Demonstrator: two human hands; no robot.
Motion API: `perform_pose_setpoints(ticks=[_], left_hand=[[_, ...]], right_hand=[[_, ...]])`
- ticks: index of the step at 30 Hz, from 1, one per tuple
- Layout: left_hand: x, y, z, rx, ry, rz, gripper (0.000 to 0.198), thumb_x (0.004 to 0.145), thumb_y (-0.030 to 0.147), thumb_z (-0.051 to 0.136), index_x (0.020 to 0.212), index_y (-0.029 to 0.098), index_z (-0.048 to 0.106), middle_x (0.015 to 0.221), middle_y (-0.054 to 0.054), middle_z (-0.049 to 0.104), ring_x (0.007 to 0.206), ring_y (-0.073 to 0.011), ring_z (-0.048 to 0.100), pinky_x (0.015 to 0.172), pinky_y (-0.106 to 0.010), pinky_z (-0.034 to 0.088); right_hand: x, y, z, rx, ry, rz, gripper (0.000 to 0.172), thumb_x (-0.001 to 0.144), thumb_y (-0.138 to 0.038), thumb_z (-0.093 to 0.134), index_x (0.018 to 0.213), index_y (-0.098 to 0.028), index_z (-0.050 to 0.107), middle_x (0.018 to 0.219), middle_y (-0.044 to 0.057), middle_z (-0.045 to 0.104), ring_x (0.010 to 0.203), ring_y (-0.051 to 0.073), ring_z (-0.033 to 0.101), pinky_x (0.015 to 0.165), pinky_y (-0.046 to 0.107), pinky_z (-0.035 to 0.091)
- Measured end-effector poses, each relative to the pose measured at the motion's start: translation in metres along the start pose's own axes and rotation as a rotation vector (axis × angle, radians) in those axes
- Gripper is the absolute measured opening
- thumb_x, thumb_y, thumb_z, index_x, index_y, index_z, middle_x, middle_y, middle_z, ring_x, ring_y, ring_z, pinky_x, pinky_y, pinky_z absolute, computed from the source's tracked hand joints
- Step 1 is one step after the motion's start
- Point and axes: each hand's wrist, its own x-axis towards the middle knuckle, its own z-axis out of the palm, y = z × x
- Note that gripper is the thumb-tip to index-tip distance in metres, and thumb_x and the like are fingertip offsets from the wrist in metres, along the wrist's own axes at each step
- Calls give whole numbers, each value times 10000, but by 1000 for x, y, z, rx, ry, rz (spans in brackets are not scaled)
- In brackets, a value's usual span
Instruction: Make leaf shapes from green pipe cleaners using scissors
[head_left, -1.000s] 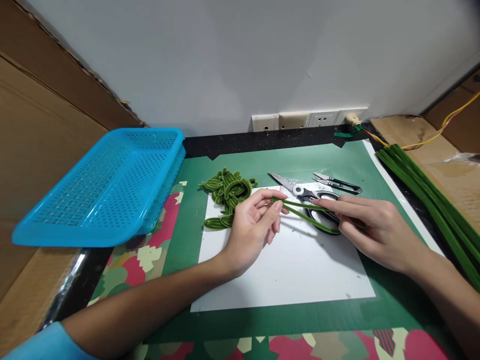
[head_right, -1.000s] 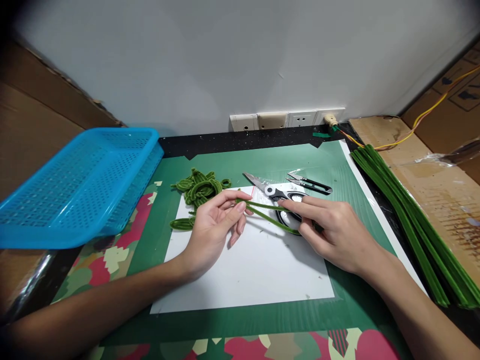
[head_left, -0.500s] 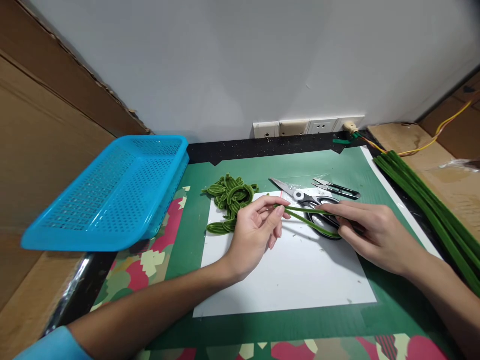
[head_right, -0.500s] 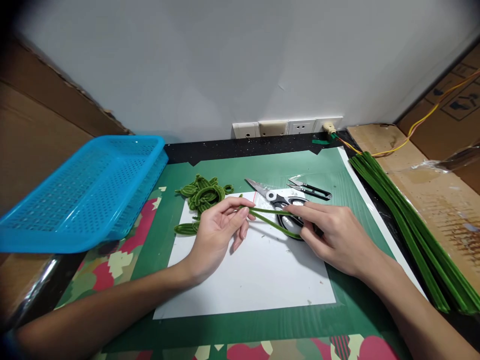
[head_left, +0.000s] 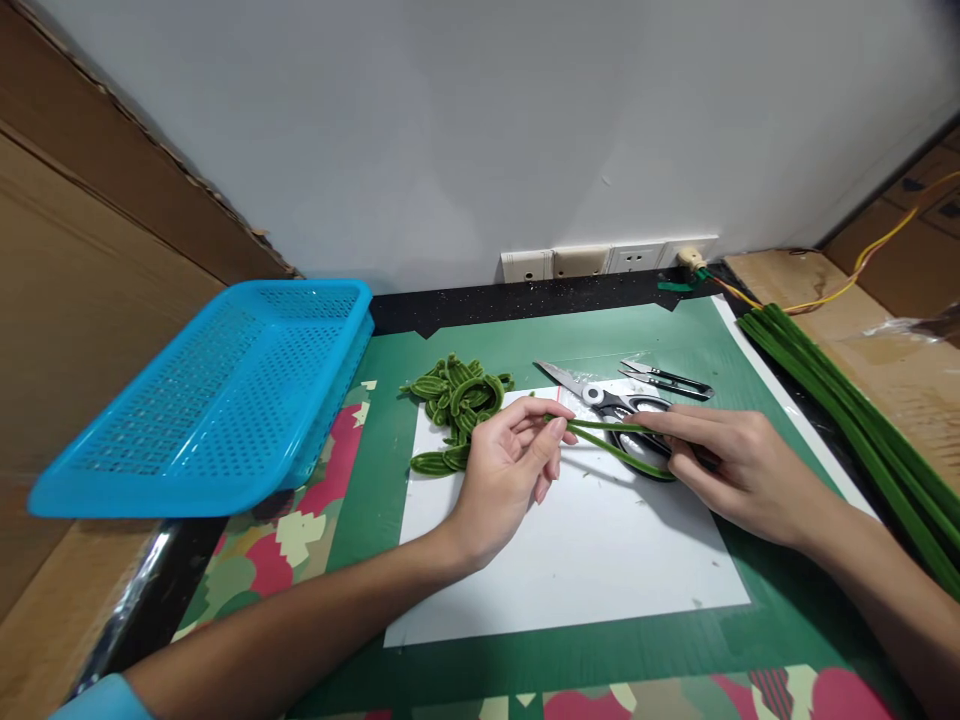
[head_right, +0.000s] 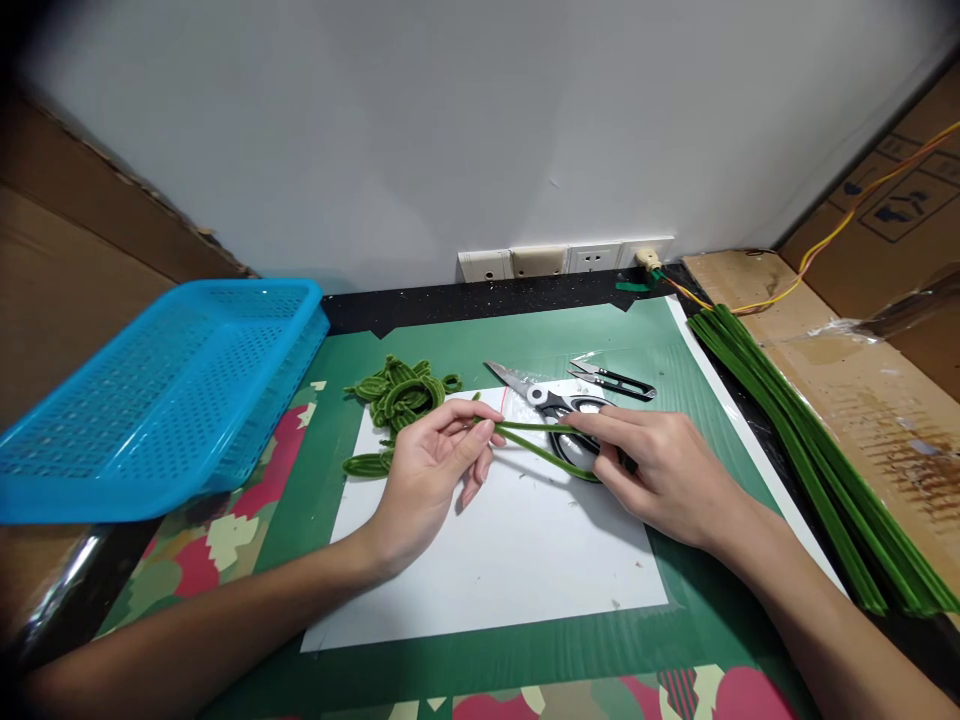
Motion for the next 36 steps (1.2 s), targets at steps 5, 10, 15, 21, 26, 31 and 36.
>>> perform_pose_setpoints(ticks=[5,10,15,21,26,31,36], left_hand=[[-1,1,0,6,7,-8,233,993,367,760,1086,156,733,736,-2,651,466,-61,480,378,-168,396],[0,6,2,-16,63,19,201,978,350,773,1044,162,745,756,-7,666,473,-58,492,368,-152,386],[2,17,5,-5,80,6,224,913,364,829,969,162,748,667,16,633,427,-58,466,346,-152,355],[8,13,2,46,94,-8,220,931,379,812,999,180,749,581,30,596,404,-63,460,369,-142,341],[10,3,-5,74,88,-22,222,958,368,798,1093,207,725,639,20,625,463,-89,492,393,-158,378],[10,1,-7,80,70,-20,242,970,359,790,1131,195,712,648,18,631,458,-89,492,405,-172,387],[9,3,-6,69,69,-18,227,975,369,784,1097,190,717,645,22,630,456,-81,501,404,-165,391]], right_hand=[[1,-3,-1,74,12,51,407,980,-129,502,1311,-192,731,1057,75,814,648,144,672,600,279,508],[5,-5,-10,378,206,175,316,1027,-276,622,1327,-250,719,914,46,693,738,182,600,637,302,490],[2,12,-16,706,273,121,560,1068,-677,418,1495,-337,542,780,8,538,555,172,413,495,302,398],[-5,38,10,570,-258,-57,822,825,-745,797,1514,-420,488,767,-8,593,597,190,445,533,293,415],[-6,54,43,809,-115,20,972,872,-777,720,1634,-410,242,711,-46,545,520,188,298,479,294,351],[-4,50,41,893,-63,56,995,892,-766,706,1648,-387,182,651,-86,454,487,173,203,448,288,325],[6,22,6,940,173,-20,736,923,-868,531,1366,-286,609,662,-50,472,492,145,309,458,294,327]])
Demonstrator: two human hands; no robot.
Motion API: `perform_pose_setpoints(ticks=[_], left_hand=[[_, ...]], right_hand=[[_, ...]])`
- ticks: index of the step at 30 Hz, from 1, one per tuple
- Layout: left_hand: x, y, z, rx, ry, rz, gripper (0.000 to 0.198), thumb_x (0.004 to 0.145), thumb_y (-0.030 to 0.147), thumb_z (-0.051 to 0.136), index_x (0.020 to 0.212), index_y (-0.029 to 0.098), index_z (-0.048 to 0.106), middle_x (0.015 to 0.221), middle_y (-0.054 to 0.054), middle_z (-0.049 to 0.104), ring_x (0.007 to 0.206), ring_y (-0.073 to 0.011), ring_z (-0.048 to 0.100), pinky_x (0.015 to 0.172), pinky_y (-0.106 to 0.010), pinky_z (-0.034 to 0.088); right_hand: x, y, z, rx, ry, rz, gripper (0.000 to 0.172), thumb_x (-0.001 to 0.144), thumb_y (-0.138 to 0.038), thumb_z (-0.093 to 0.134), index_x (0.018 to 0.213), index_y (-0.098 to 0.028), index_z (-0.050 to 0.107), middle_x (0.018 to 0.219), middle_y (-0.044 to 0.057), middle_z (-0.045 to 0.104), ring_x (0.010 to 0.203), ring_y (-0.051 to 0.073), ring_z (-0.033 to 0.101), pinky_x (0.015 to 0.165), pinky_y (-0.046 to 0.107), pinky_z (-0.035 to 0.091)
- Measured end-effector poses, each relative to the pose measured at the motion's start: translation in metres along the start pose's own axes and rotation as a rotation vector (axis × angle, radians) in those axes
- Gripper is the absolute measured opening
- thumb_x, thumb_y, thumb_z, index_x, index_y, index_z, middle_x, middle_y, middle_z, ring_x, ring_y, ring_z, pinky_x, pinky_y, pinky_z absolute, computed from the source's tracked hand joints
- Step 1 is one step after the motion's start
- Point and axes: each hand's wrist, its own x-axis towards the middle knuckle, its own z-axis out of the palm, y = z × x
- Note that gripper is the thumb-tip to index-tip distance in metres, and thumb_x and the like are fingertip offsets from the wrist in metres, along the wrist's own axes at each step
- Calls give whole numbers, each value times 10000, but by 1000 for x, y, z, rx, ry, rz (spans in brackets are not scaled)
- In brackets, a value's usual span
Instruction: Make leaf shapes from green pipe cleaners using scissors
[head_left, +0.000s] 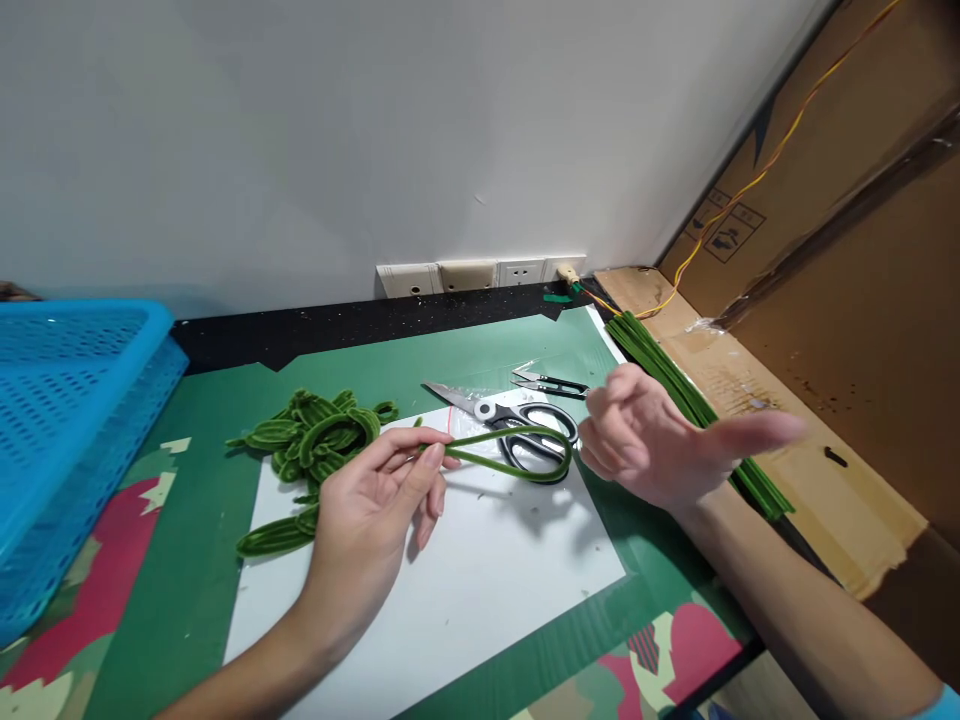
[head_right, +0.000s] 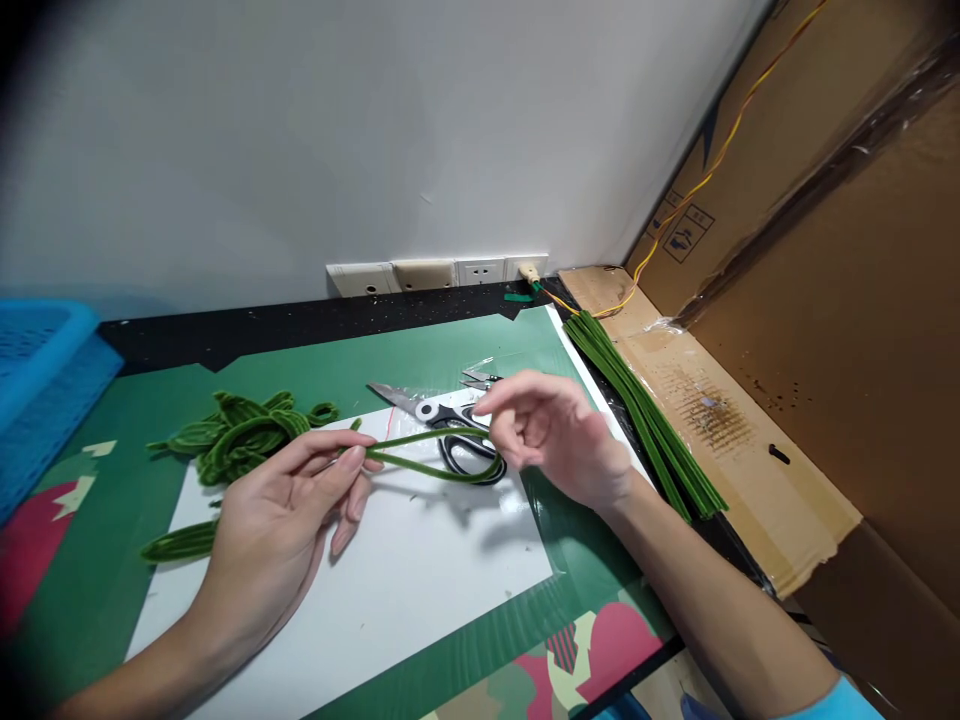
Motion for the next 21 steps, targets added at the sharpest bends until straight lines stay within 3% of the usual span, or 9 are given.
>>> perform_pose_setpoints(ticks=[2,4,7,10,15,21], left_hand=[[0,0,0,-7,24,5,224,979,370,781,1109,199,718,660,23,627,474,-89,519,402,-168,403],[-1,0,1,-18,54,8,232,977,366,782,1130,206,714,684,21,634,483,-95,532,393,-172,409],[-1,0,2,-27,83,7,247,964,366,790,1132,205,707,732,10,664,470,-92,533,372,-176,407],[-2,0,3,-27,100,21,242,952,354,795,1116,201,705,717,16,658,461,-91,529,362,-171,407],[-3,-4,2,-43,84,53,249,951,337,808,1123,188,709,795,-17,700,495,-90,557,358,-165,418],[-4,-2,2,-67,58,55,244,959,344,809,1100,166,719,794,-24,721,472,-86,572,349,-170,456]], right_hand=[[3,-16,1,-31,108,-45,688,956,-858,478,1147,-250,737,701,-2,558,547,158,422,496,304,346],[5,-25,0,-241,144,-48,550,1013,-721,553,1052,-223,783,739,22,619,620,171,509,564,318,387],[3,-27,-4,-633,85,-110,355,1018,-528,678,1107,-201,783,827,41,689,691,172,589,632,319,448],[1,-20,-6,-858,18,-181,394,977,-514,748,1203,-192,757,1044,101,743,800,191,679,698,324,530],[-2,-10,-8,-940,-2,-159,239,995,-426,760,1106,-214,760,1118,112,744,887,203,736,774,322,581],[1,-16,-5,-763,-12,-172,151,943,-334,832,987,-209,759,1176,114,763,997,220,776,866,320,613]])
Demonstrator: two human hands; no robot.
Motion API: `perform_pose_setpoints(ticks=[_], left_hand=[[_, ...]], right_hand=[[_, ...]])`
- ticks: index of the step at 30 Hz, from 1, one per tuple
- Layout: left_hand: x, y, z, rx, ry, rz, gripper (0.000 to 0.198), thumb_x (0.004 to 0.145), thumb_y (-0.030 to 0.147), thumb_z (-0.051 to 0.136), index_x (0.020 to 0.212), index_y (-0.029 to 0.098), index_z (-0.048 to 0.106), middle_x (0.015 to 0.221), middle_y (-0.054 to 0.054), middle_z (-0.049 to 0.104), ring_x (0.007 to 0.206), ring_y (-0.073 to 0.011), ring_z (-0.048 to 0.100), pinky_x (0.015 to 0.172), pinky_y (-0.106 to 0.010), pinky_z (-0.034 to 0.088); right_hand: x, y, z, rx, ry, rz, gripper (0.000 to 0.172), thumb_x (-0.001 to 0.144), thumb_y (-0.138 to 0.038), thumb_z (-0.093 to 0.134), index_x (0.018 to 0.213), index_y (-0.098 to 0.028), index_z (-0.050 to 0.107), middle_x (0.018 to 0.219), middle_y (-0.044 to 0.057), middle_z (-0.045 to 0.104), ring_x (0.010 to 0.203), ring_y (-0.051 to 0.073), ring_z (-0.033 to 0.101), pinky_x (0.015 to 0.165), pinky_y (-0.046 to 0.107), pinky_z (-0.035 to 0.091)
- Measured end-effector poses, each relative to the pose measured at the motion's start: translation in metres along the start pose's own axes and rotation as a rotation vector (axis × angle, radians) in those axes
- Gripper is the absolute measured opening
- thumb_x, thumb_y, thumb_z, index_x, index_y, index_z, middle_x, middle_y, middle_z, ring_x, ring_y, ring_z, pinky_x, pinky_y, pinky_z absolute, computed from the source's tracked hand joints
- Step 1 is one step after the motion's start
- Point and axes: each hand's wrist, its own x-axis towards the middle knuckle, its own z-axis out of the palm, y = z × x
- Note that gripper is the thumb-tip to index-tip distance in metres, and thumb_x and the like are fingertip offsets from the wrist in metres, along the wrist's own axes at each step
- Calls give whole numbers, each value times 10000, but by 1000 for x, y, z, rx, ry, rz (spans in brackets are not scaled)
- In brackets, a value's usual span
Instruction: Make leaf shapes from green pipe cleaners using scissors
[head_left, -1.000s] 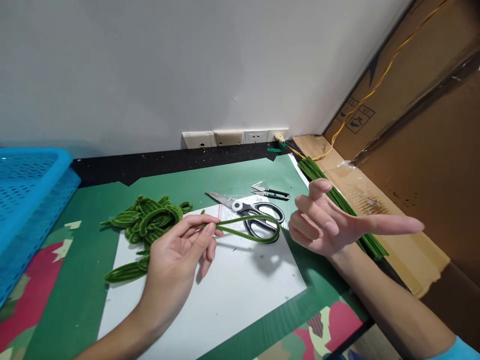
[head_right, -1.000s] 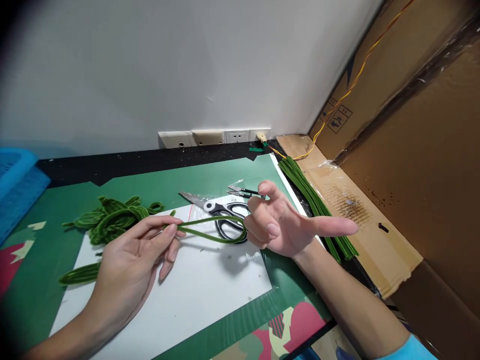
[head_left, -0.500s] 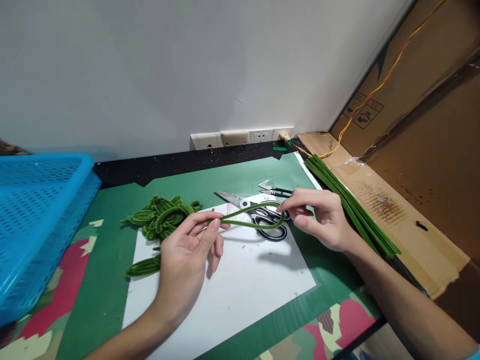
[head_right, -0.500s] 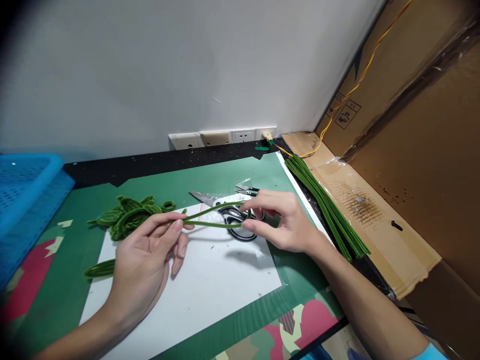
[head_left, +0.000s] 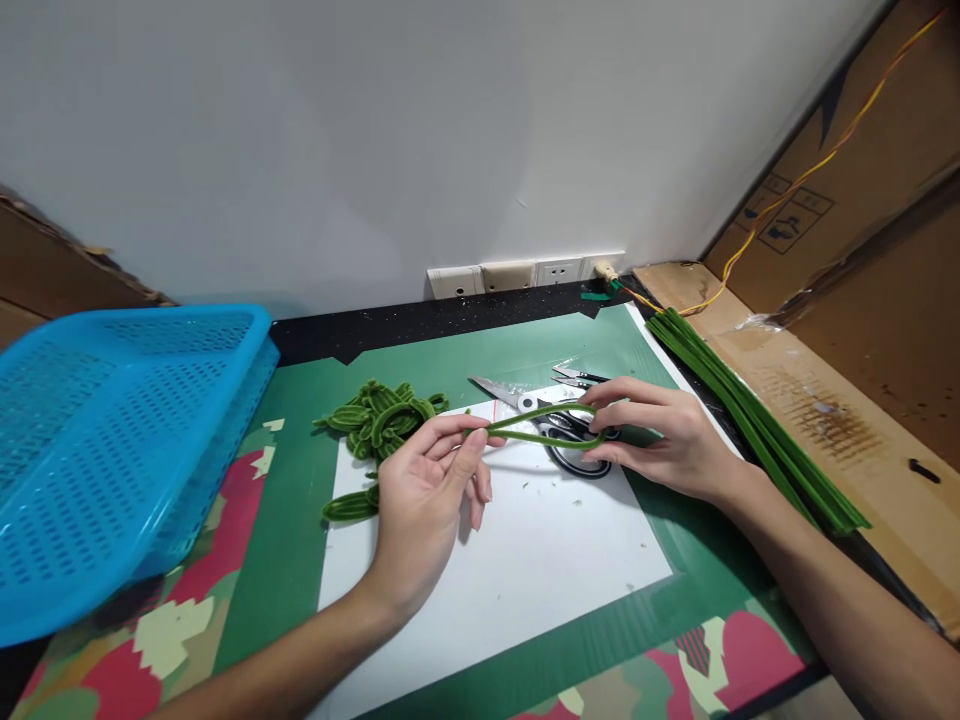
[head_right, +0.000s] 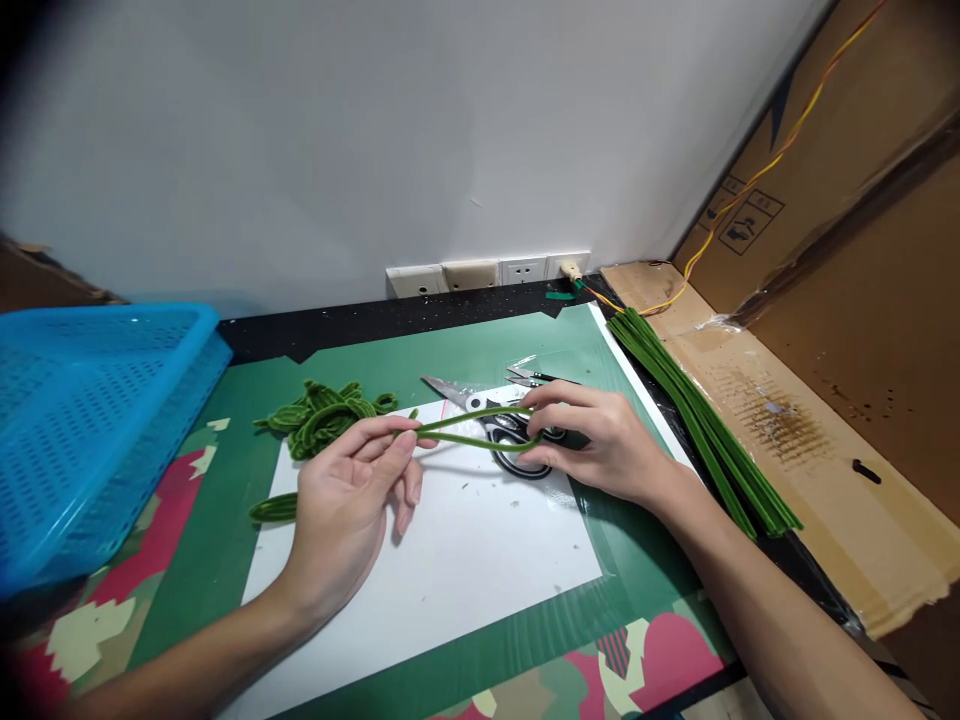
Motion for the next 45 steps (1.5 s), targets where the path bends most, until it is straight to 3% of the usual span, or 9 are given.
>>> perform_pose_setpoints(ticks=[5,13,22,25,31,45], left_hand=[[-1,5,3,-11,-2,-5,247,957,347,813,1085,156,724,646,25,651,430,-93,560,335,-170,468],[-2,2,1,-14,-6,-2,230,984,345,786,1102,160,718,618,22,668,407,-92,556,348,-165,456],[-2,2,1,-15,8,36,187,946,314,832,1031,168,751,699,-5,722,428,-75,562,358,-151,442],[-2,3,2,-13,8,33,182,946,311,833,1026,168,753,675,1,713,422,-76,558,361,-151,444],[-1,4,4,-19,15,26,210,933,328,842,1021,156,759,831,-42,759,457,-78,590,363,-164,464],[-2,4,3,-21,-8,5,210,950,329,825,1038,152,757,877,-68,779,473,-83,604,365,-168,472]], right_hand=[[5,-8,-2,87,-22,-10,173,891,-319,884,957,-197,781,1056,103,783,972,231,762,876,343,611],[5,-9,-1,238,-10,104,148,893,-315,886,947,-212,796,1025,77,779,963,222,742,878,343,589],[2,-6,1,334,63,250,129,894,-280,873,946,-240,763,1011,48,799,968,231,759,752,295,611],[1,-5,1,326,72,239,133,890,-270,878,918,-242,751,1001,39,789,960,222,751,756,292,607],[-1,-4,1,294,109,185,145,879,-225,886,900,-232,743,953,33,767,900,208,752,764,304,607],[1,-7,-2,219,178,71,184,835,-156,918,842,-212,742,837,8,768,785,165,753,762,274,605]])
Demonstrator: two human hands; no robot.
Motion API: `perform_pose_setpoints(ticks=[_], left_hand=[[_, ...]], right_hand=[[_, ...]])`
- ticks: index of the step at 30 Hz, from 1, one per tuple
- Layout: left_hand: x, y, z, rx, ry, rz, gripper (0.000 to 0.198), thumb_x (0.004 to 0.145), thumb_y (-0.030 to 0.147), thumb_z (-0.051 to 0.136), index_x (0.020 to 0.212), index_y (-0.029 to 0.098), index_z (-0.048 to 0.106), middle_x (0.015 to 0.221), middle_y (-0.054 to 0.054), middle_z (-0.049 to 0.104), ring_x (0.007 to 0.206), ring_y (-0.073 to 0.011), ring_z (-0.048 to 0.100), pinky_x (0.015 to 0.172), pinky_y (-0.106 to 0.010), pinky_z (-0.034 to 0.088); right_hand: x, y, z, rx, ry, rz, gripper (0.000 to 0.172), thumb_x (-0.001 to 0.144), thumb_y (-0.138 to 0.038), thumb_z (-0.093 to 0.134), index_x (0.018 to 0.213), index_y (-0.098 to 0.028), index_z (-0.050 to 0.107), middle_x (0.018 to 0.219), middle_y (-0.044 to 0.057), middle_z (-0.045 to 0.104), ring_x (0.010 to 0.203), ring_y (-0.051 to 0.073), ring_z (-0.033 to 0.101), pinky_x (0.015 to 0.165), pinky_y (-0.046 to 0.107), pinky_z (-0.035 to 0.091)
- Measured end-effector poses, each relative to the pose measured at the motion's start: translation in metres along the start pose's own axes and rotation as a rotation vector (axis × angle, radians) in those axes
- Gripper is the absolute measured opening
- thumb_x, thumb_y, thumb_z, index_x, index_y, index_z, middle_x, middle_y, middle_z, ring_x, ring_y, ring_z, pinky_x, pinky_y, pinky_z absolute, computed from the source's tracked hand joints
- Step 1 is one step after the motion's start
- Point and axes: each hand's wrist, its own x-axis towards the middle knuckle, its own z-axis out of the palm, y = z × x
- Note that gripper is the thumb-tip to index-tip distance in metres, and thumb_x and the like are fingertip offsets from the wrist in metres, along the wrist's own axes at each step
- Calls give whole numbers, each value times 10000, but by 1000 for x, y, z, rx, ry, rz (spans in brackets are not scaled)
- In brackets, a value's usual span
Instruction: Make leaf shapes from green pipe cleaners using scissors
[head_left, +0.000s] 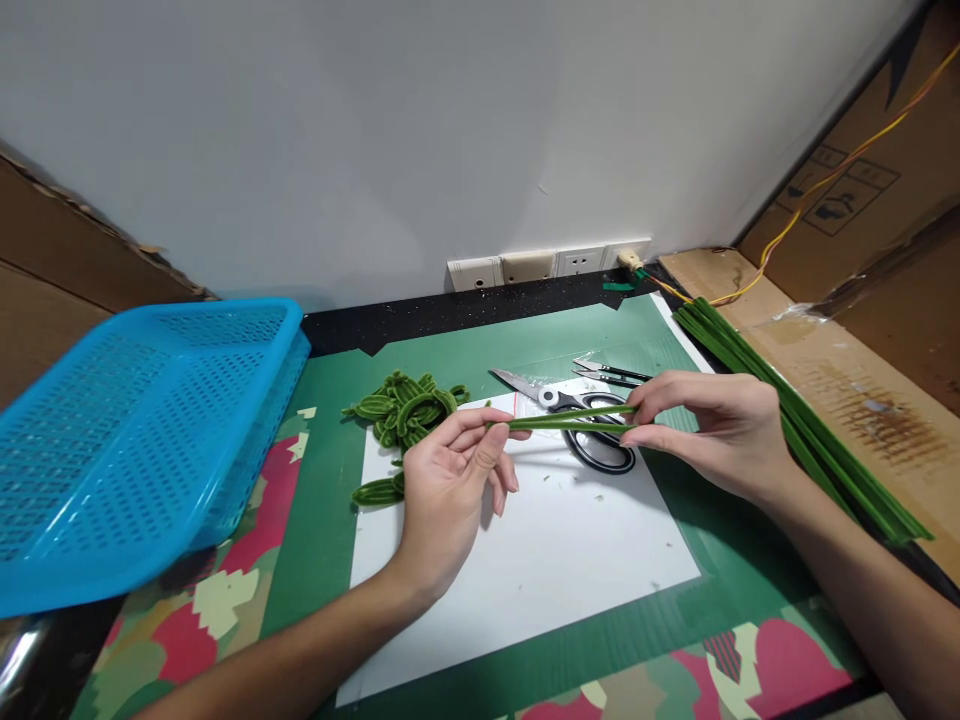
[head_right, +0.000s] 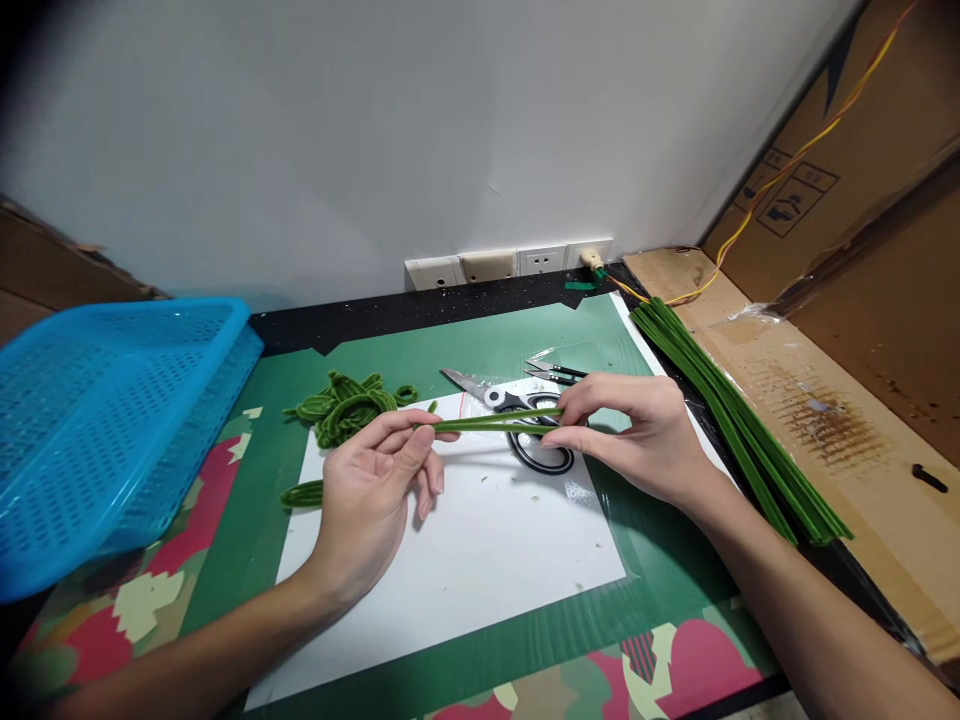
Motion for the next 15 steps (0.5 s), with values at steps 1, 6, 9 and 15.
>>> perform_pose_setpoints(ticks=[1,6,9,15], left_hand=[[0,0,0,2,-2,2,207,953,330,822,1036,153,756,876,-67,780,472,-82,604,365,-166,468],[0,-1,0,16,1,11,188,961,322,814,1033,159,753,880,-63,782,476,-79,605,376,-165,460],[0,-1,0,31,-1,10,189,961,317,812,1040,155,755,875,-64,780,468,-73,593,379,-165,446],[-1,0,1,43,9,5,214,948,337,820,1028,151,750,878,-74,782,468,-79,588,381,-176,443]], right_hand=[[0,-1,0,-3,-1,-6,183,839,-150,914,840,-212,741,832,6,770,779,163,754,760,273,606],[2,-4,2,-40,-12,-34,183,861,-123,885,808,-207,731,789,-3,765,723,147,747,704,261,604],[2,-5,2,-67,-12,-37,181,851,-126,893,799,-204,739,771,-3,763,719,152,755,695,261,610],[1,-5,-1,-86,-41,-34,168,873,-167,884,802,-208,738,759,1,777,688,159,762,636,264,609]])
